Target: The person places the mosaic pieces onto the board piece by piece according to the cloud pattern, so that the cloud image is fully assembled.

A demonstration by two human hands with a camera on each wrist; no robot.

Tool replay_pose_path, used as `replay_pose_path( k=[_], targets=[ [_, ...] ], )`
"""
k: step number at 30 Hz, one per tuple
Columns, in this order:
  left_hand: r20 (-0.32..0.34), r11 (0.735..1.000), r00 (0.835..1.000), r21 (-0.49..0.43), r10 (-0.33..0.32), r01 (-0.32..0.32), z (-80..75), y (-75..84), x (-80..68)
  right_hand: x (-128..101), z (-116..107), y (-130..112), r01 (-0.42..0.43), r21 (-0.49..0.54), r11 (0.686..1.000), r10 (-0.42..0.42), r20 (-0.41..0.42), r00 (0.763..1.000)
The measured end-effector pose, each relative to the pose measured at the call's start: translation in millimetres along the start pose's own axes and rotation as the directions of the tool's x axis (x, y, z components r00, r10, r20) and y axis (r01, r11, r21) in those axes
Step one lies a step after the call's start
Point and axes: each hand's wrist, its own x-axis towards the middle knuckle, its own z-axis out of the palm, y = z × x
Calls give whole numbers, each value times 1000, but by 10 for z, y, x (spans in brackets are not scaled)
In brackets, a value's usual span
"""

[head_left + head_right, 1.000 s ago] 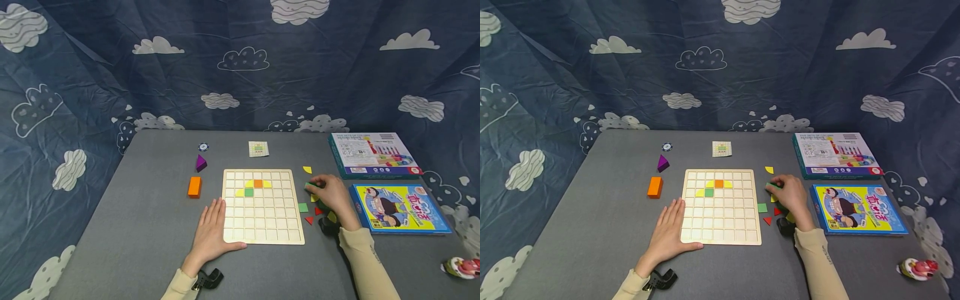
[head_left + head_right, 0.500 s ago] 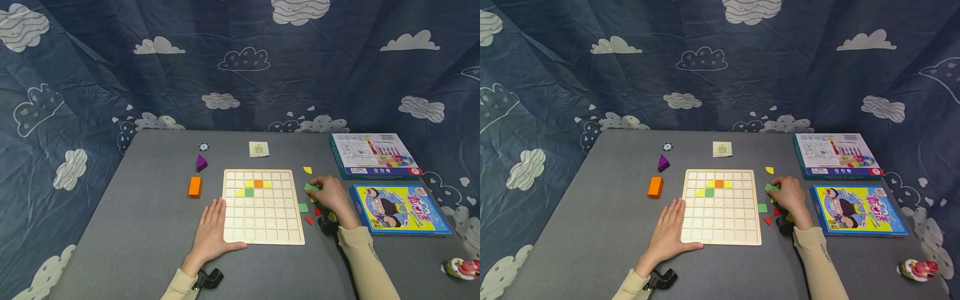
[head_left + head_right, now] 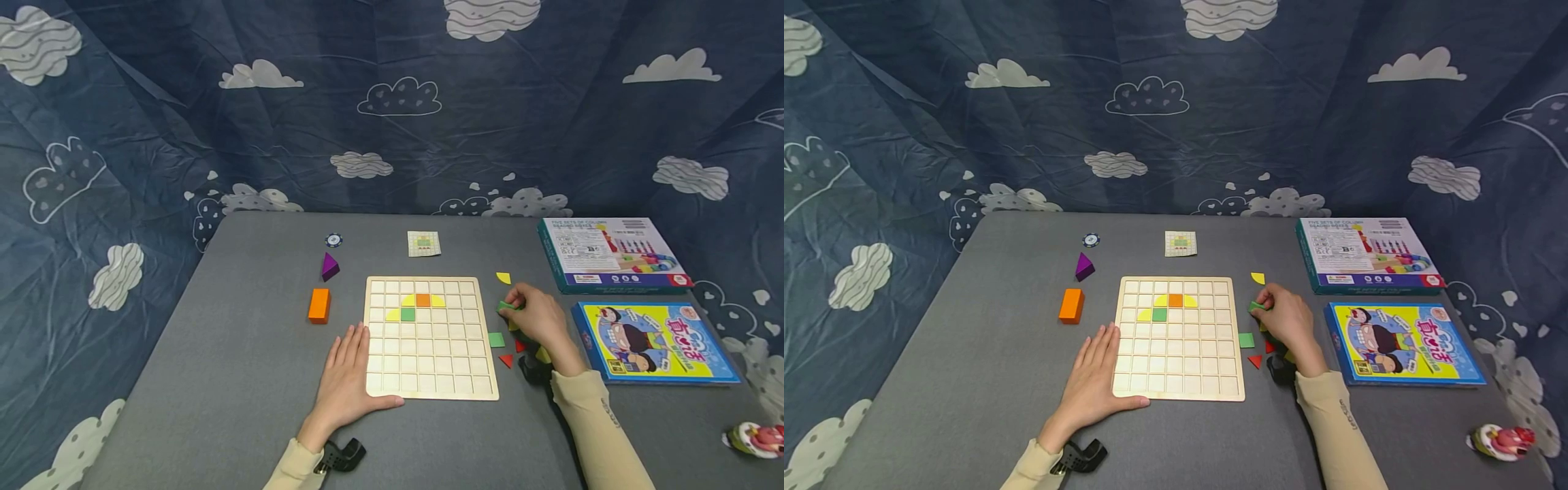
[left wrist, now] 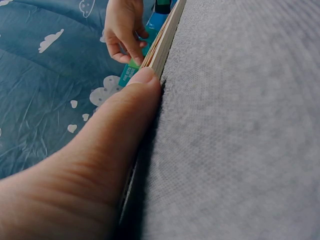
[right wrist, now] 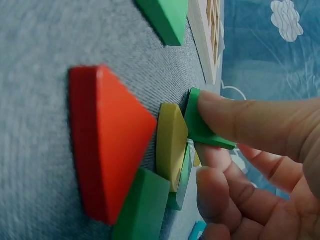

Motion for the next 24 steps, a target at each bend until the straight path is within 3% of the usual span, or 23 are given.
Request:
replay_pose_path(
  k=[7,15,24],
  targets=[
    [4,1000,1000,1,-2,2,4,-2,0,-7,5,-24,-3,28,1000,3,1,1000],
    [16,1000,1000,0,-11,11,-6,8,1,-36,105,-189,69,85,994,-65,-48,997],
    [27,1000,999,-5,-17,17,-27,20,-1,-28,306,-499,137,201,970,-142,12,990]
  ],
)
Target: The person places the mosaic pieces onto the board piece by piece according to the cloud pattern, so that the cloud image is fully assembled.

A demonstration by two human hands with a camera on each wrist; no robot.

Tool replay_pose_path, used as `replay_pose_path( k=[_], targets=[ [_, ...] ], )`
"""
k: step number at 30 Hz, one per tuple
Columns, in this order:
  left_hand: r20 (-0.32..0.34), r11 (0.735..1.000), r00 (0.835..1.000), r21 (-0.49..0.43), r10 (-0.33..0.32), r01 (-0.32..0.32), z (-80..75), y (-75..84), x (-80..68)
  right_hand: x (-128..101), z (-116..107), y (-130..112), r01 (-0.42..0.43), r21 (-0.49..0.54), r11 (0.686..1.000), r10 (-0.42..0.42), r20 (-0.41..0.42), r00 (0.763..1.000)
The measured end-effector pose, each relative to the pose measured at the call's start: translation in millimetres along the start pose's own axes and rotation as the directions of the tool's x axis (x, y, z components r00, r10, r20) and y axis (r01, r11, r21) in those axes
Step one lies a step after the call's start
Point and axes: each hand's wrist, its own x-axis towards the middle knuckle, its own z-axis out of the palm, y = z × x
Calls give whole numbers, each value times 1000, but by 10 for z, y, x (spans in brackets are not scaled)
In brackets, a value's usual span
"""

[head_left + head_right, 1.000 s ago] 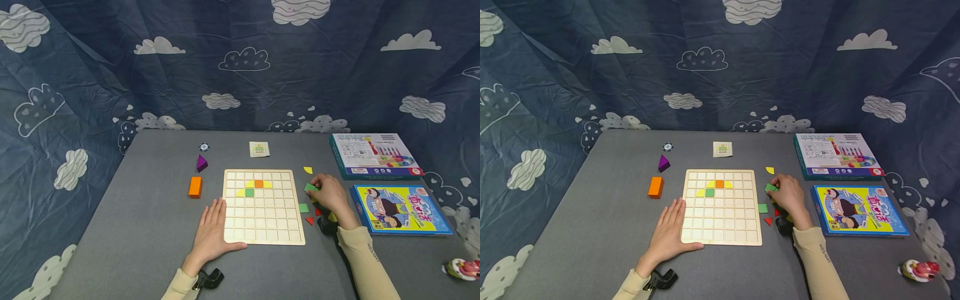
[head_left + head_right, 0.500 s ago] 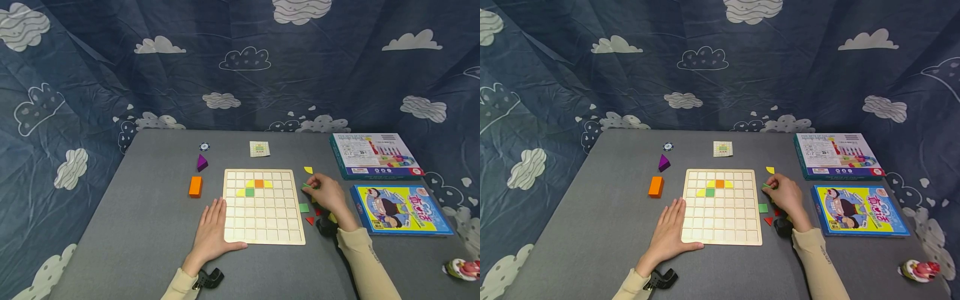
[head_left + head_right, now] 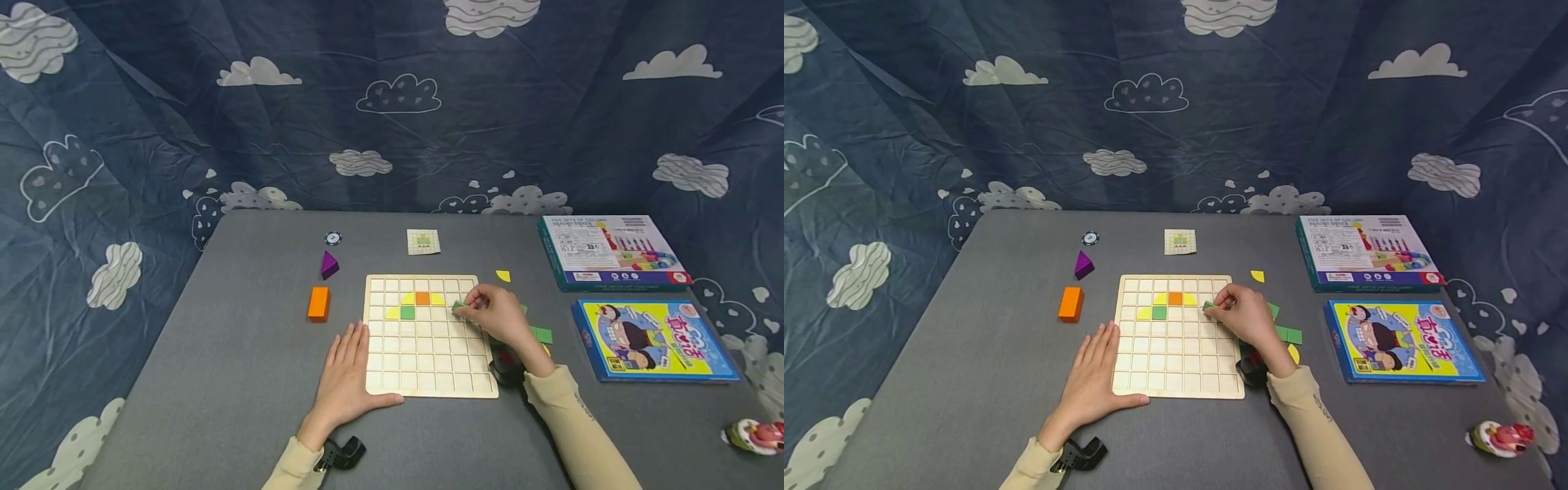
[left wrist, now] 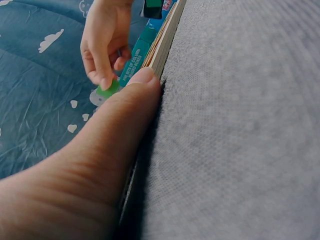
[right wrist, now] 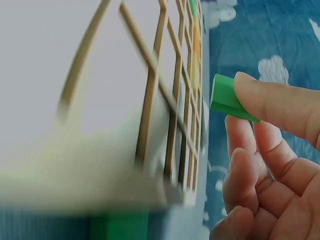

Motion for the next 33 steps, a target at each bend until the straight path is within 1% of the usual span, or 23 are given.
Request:
replay_pose_path(
  k=[2,8,18,25,33],
  targets=[
    [-1,1000,1000,2,1,-1,-3,0,3,16,53,-64,15,16,1000,-15,15,1000],
    [-11,1000,1000,18,5,-5,-1,-5,9,79,185,-218,56,20,998,-57,56,997],
    [-4,1000,1000,26,2,-2,2,-9,8,172,308,-333,81,15,997,-82,123,989],
    [3,1000,1000,21,-1,1,5,-12,6,186,360,-365,68,-37,997,-62,135,989],
    [-5,1000,1000,30,2,-2,19,-17,4,213,374,-368,48,-41,998,-41,156,987]
  ],
)
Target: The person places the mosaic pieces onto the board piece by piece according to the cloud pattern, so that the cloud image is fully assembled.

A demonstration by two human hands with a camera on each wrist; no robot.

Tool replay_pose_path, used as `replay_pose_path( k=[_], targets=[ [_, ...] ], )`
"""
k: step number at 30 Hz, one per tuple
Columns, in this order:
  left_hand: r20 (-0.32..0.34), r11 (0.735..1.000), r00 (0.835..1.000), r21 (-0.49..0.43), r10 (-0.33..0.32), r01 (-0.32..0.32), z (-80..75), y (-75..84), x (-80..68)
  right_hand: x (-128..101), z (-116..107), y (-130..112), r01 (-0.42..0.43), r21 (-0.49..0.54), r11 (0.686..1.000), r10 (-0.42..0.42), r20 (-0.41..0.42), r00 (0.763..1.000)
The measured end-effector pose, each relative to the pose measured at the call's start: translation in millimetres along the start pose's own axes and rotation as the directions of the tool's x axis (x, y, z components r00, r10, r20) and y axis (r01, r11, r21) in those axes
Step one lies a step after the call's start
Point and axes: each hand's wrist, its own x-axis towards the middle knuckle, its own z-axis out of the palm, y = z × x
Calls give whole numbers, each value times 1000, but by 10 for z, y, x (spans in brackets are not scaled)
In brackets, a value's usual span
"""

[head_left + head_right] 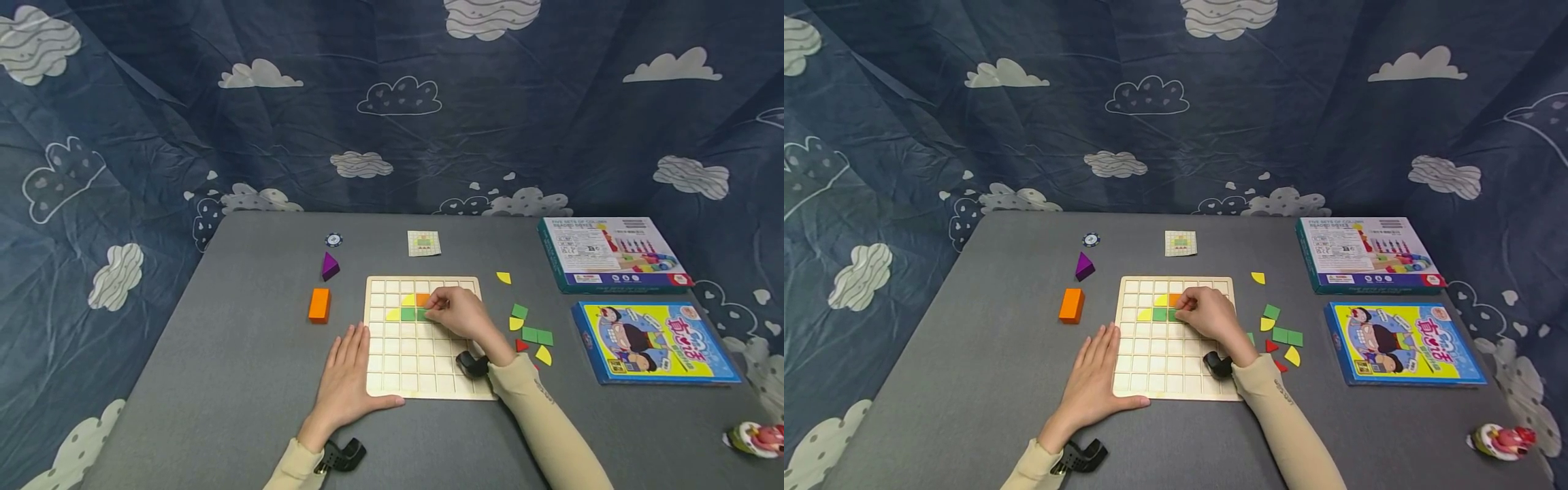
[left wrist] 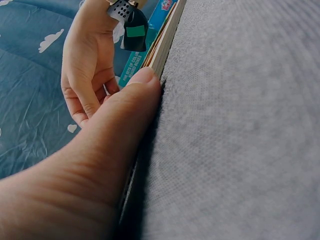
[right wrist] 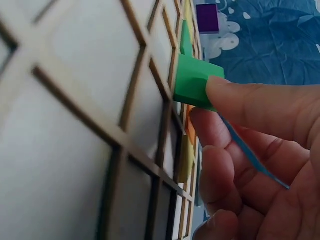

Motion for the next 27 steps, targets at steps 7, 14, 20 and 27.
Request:
replay_pose_path(
  k=[7,14,20,27],
  targets=[
    [0,1000,1000,-10,-5,5,0,-1,-1,32,-15,-12,-31,-4,1000,31,-5,1000],
    [6,1000,1000,-4,-8,8,-3,3,0,53,-13,-14,-61,0,998,61,-2,998],
    [2,1000,1000,-3,-7,7,-6,6,1,70,-8,-21,-88,8,996,88,-13,996],
    [1,1000,1000,-2,-4,4,-4,5,1,71,-10,-28,-87,4,996,87,-14,996]
  ],
)
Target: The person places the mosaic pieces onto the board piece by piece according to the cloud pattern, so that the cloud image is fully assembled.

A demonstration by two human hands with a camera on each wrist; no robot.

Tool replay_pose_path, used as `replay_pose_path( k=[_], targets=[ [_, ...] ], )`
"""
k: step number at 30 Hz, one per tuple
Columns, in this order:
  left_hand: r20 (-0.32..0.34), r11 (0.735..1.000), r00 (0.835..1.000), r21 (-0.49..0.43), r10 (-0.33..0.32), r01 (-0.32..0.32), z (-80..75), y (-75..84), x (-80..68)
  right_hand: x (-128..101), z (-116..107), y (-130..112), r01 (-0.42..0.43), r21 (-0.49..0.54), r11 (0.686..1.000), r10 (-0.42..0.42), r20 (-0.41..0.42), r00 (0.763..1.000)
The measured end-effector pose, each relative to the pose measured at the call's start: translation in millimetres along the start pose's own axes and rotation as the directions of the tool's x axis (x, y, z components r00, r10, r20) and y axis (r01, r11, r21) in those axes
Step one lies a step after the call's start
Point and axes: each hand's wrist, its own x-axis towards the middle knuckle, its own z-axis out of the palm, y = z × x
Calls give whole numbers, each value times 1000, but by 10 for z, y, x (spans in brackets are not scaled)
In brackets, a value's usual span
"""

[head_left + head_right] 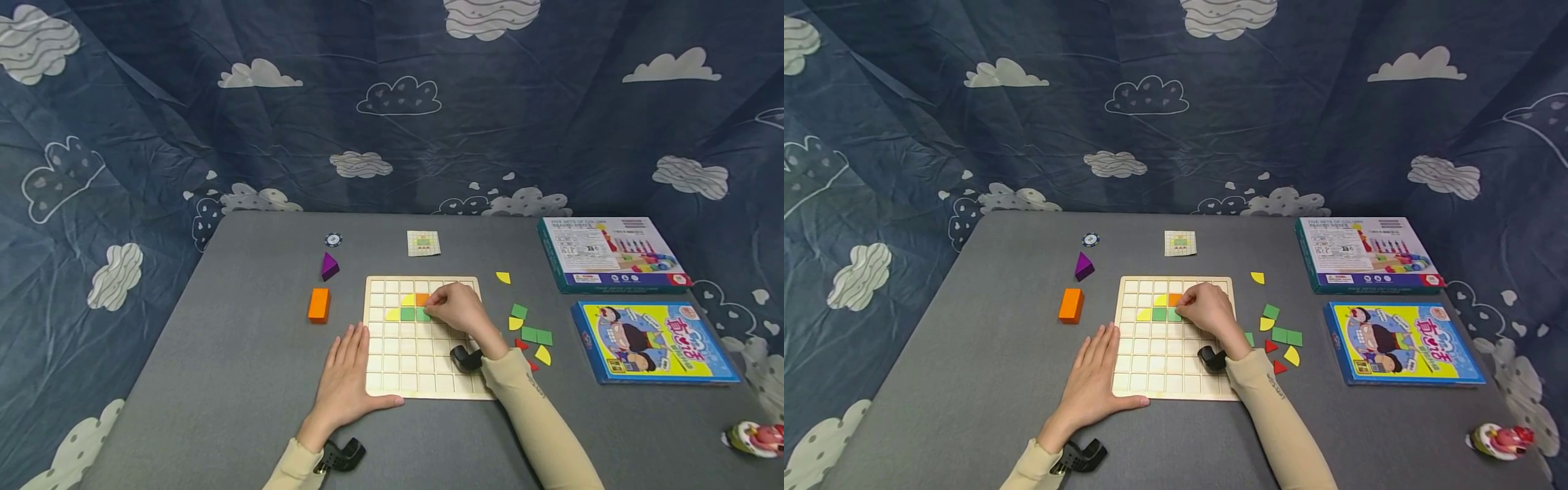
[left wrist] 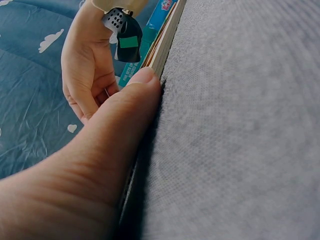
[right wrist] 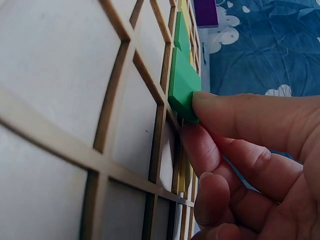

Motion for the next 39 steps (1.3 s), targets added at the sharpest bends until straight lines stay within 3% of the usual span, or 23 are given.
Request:
replay_pose_path(
  k=[16,28,39],
  targets=[
    [8,1000,1000,2,-7,7,-12,5,1,7,10,5,7,-22,1000,-7,3,1000],
    [9,1000,1000,-5,-9,9,8,-6,6,-114,-147,36,3,50,999,-5,46,999],
    [3,1000,1000,-17,-3,3,-2,-7,1,-327,-394,275,70,41,997,-66,-82,994]
  ],
)
